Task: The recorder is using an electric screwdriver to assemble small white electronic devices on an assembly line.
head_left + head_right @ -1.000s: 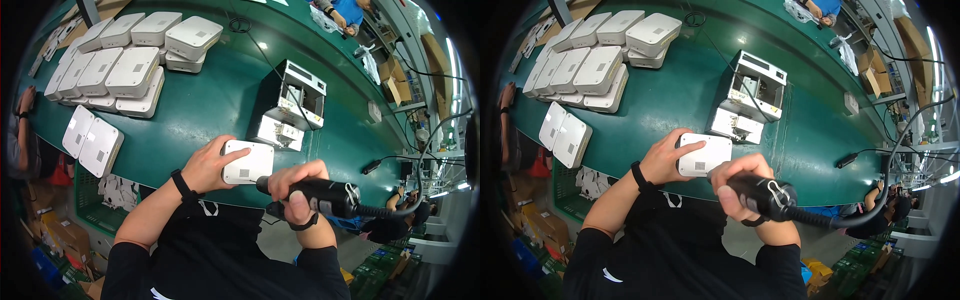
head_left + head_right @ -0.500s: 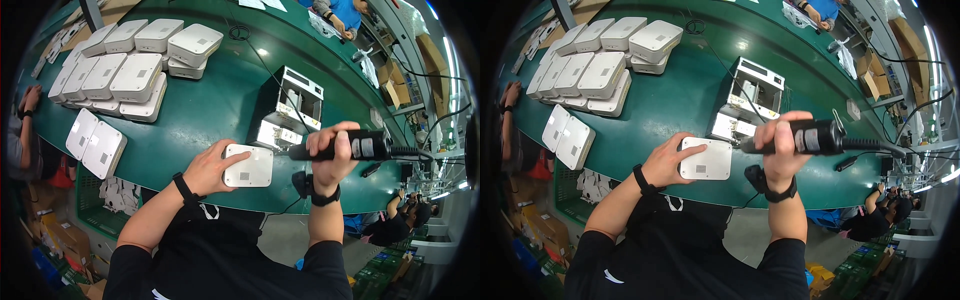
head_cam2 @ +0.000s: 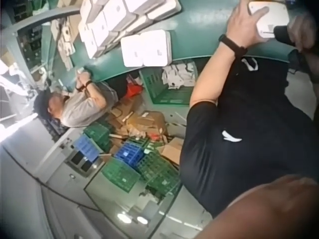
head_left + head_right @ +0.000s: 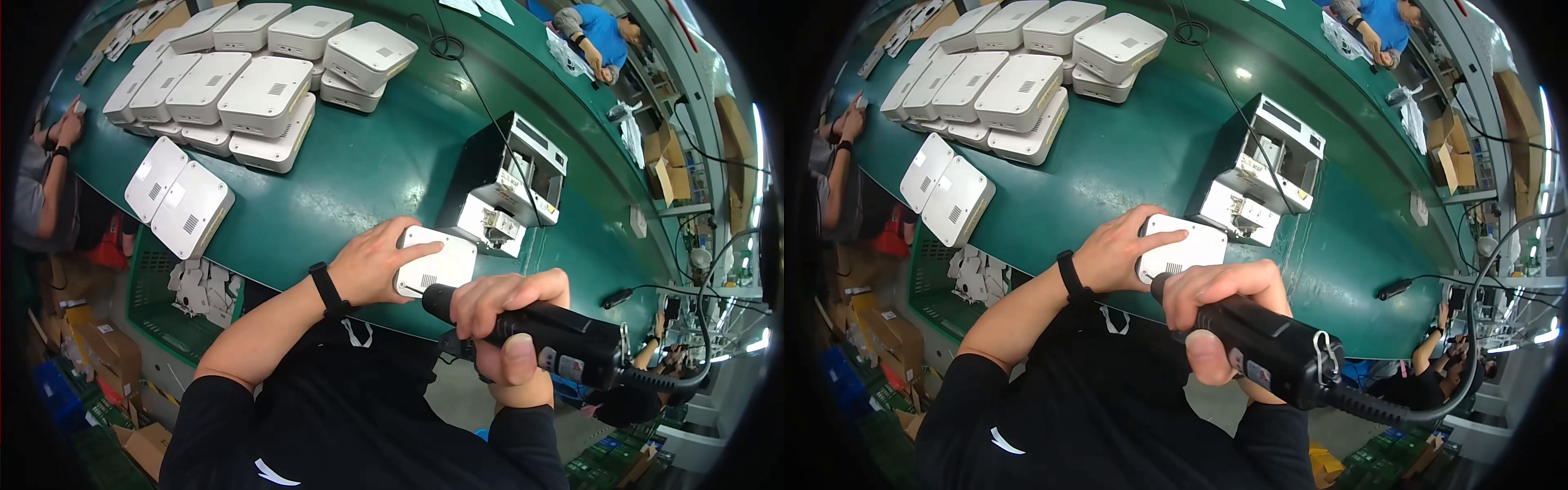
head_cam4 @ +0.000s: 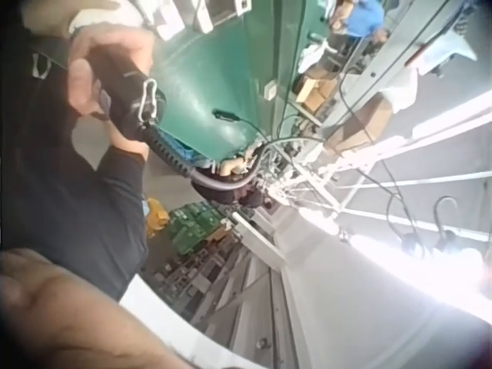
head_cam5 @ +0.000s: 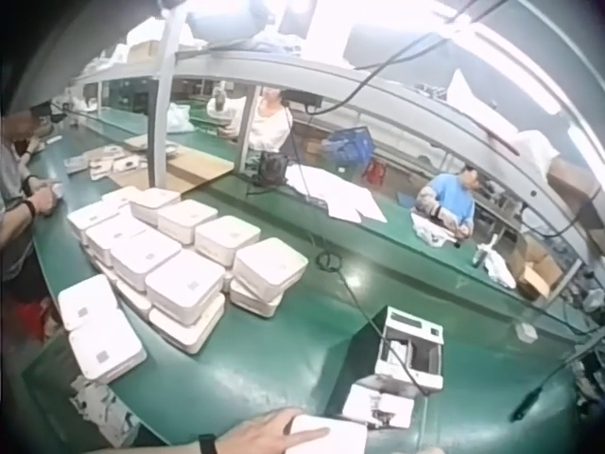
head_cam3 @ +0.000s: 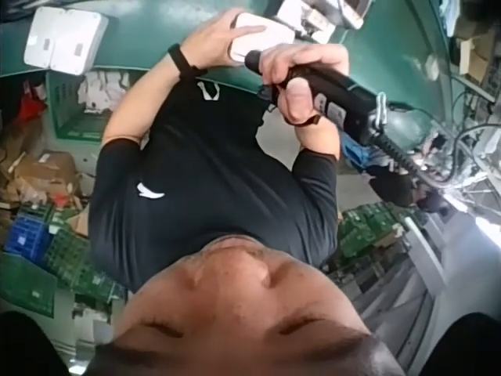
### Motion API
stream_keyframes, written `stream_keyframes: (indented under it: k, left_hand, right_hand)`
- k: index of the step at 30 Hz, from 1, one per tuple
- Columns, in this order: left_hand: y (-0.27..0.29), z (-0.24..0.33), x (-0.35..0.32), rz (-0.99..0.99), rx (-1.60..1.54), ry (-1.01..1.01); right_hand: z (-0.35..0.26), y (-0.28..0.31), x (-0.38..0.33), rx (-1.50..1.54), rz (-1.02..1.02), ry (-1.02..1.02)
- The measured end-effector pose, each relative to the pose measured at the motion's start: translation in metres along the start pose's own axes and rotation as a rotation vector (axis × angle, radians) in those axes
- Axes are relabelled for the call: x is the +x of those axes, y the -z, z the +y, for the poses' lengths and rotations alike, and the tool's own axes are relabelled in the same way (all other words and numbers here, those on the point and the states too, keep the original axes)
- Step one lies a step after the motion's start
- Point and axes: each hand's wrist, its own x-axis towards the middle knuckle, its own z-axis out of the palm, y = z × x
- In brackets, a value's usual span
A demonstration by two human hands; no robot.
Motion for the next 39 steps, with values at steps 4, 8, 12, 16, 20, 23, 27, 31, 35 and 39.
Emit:
stream_keyframes:
  k: [4, 8, 12, 16, 20, 23, 27, 31, 35, 39]
  left_hand:
    - [0.0, 0.003, -0.002, -0.021, -0.008, 0.009]
    - [-0.003, 0.001, -0.004, -0.046, -0.01, 0.025]
    - [-0.002, -0.006, -0.003, -0.026, -0.023, 0.014]
    - [0.003, -0.002, 0.001, -0.019, 0.0, -0.001]
    - [0.01, -0.001, 0.003, 0.019, 0.032, -0.042]
    - [0.027, 0.004, -0.018, -0.046, -0.097, 0.114]
    - [0.04, -0.005, -0.049, -0.146, -0.63, 0.476]
    - [0.062, 0.002, -0.047, -0.213, -1.264, 0.959]
    - [0.058, -0.026, -0.029, -0.191, -1.318, 1.145]
    - [0.04, -0.073, 0.02, -0.032, -1.358, 0.975]
  right_hand:
    - [0.013, 0.001, -0.002, -0.06, -0.074, -0.018]
    - [0.019, 0.001, -0.004, -0.092, -0.125, 0.005]
    - [0.025, -0.003, 0.003, -0.114, -0.156, -0.025]
    - [0.032, 0.001, 0.006, -0.013, -0.15, 0.051]
    - [0.025, 0.005, 0.013, -0.052, -0.146, 0.118]
    - [0.002, 0.021, 0.004, 0.169, 0.046, 0.229]
    - [-0.008, 0.068, -0.017, 0.098, 0.279, 0.419]
    - [0.005, 0.111, -0.042, 0.041, 0.521, 0.347]
    - [0.027, 0.124, -0.061, -0.052, 0.675, 0.319]
    - [0.051, 0.128, -0.057, -0.187, 0.706, 0.259]
